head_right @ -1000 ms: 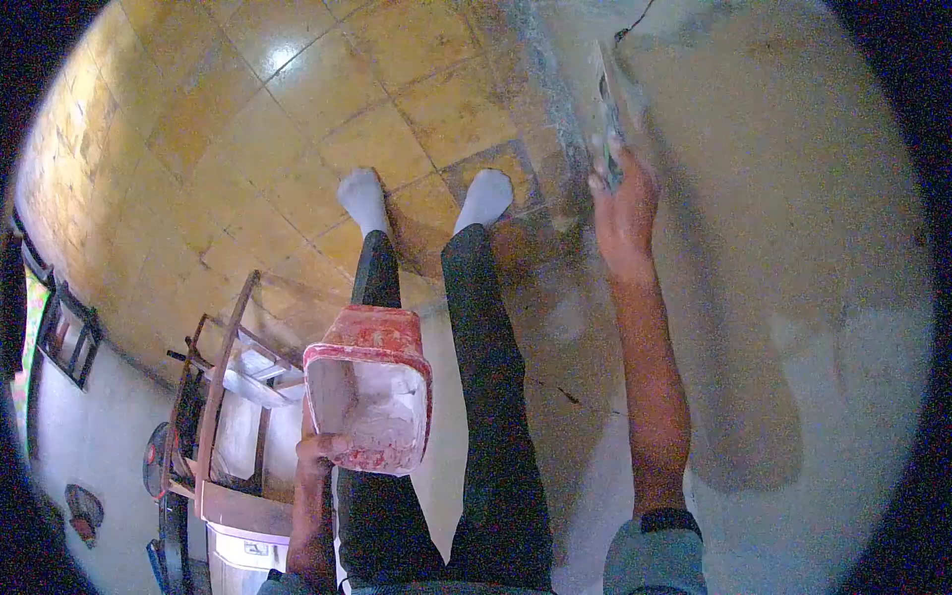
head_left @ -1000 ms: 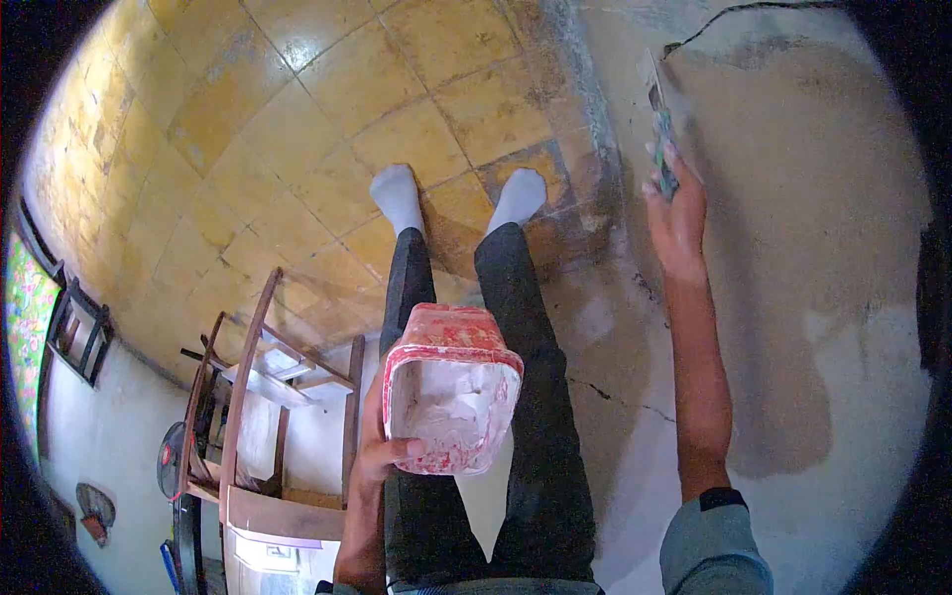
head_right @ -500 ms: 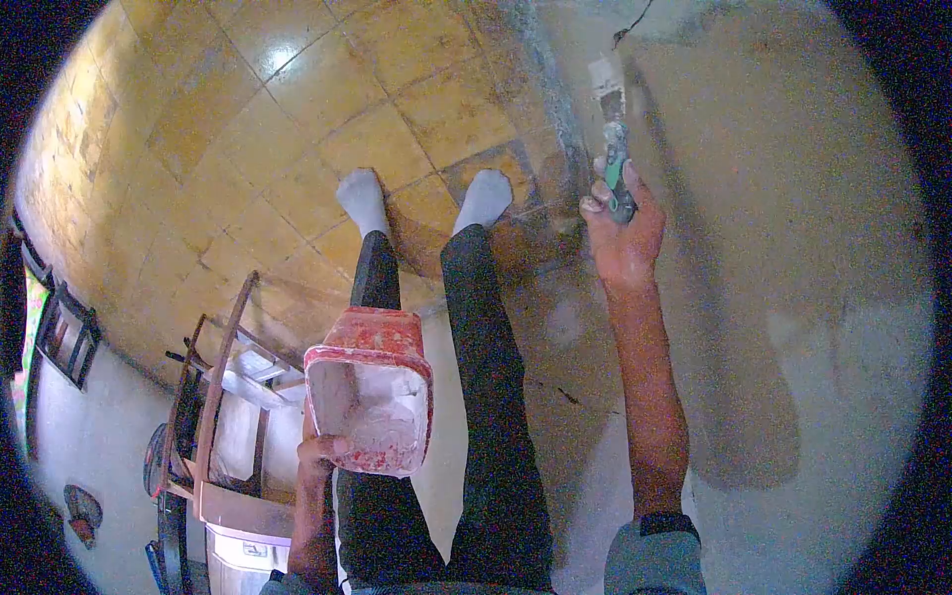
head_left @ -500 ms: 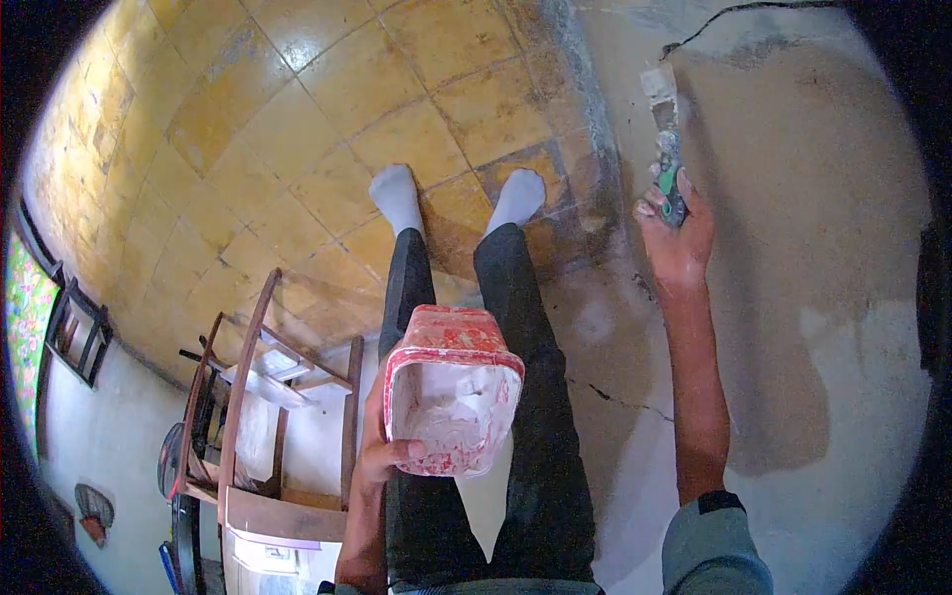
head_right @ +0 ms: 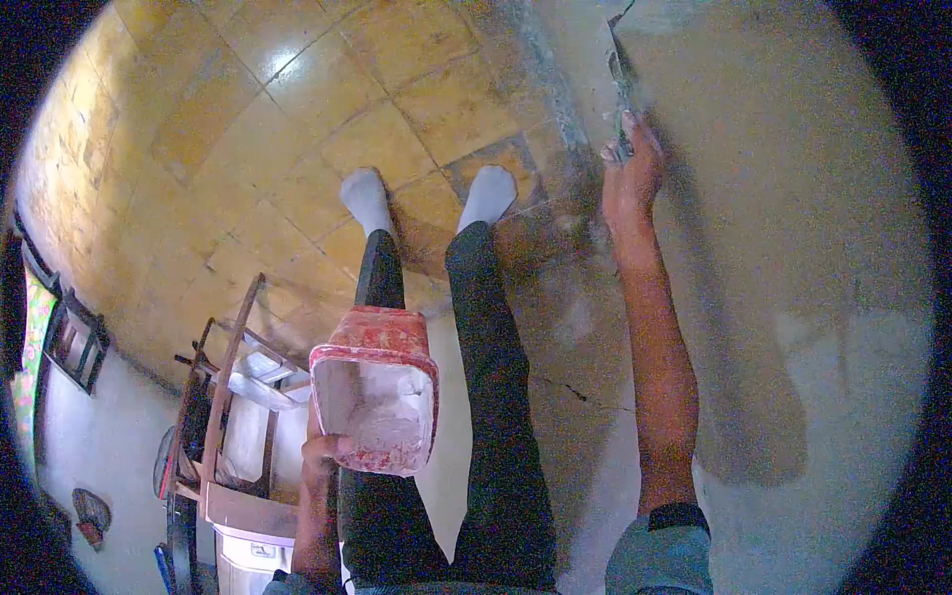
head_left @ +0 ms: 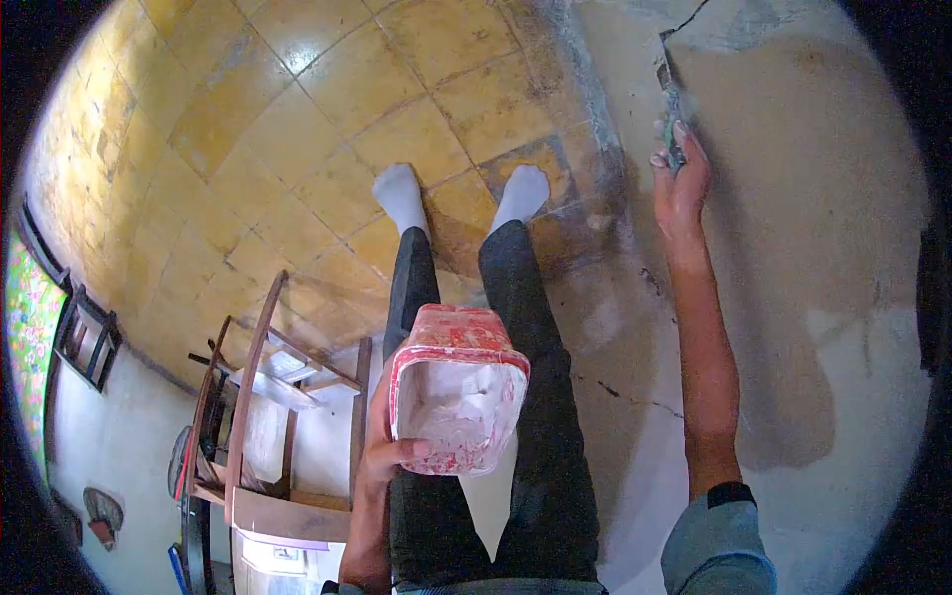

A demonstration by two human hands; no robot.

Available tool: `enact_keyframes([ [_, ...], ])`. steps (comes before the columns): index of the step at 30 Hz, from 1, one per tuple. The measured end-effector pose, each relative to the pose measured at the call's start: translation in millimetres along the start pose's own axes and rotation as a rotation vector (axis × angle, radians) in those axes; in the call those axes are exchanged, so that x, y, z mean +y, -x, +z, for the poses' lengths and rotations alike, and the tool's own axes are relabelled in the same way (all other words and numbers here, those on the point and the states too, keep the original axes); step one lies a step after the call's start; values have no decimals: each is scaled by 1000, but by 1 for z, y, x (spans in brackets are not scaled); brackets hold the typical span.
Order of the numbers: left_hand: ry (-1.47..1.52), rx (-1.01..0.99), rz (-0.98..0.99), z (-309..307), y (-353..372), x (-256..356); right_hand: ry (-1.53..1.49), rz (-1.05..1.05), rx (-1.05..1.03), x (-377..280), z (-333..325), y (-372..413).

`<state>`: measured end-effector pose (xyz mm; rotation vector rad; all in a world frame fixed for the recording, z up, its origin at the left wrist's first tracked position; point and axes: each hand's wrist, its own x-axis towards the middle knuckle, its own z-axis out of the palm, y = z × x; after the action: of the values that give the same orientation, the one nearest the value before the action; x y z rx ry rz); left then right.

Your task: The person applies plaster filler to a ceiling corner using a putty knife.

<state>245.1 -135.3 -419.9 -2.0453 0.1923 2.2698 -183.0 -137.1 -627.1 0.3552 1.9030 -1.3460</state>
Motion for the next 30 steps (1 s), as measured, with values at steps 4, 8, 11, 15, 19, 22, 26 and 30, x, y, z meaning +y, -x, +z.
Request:
enact_keyframes([
  [4, -1, -23, 47, 16, -6, 16, 5, 54, 99, -9, -4, 30],
  [8, -33, -56, 128, 39, -6, 46, 593, -301, 13, -26, -22, 87],
  [11, -77, -64, 185, 57, -12, 67, 795, -392, -83, -33, -36, 121],
  [15, -129, -124, 272, 57, -31, 76, 905, -364, -224, -55, -32, 168],
  [19, -153, -172, 336, 74, -35, 110, 803, -273, -306, -88, -22, 216],
  [22, -180, -238, 407, 78, -32, 138, 833, -510, -447, -111, -13, 240],
  [26, -204, -304, 449, 85, -22, 174, 1069, -832, -584, -146, 8, 252],
  [30, -297, -275, 587, 90, -11, 202, 1235, -1008, -611, -152, 2, 256],
])
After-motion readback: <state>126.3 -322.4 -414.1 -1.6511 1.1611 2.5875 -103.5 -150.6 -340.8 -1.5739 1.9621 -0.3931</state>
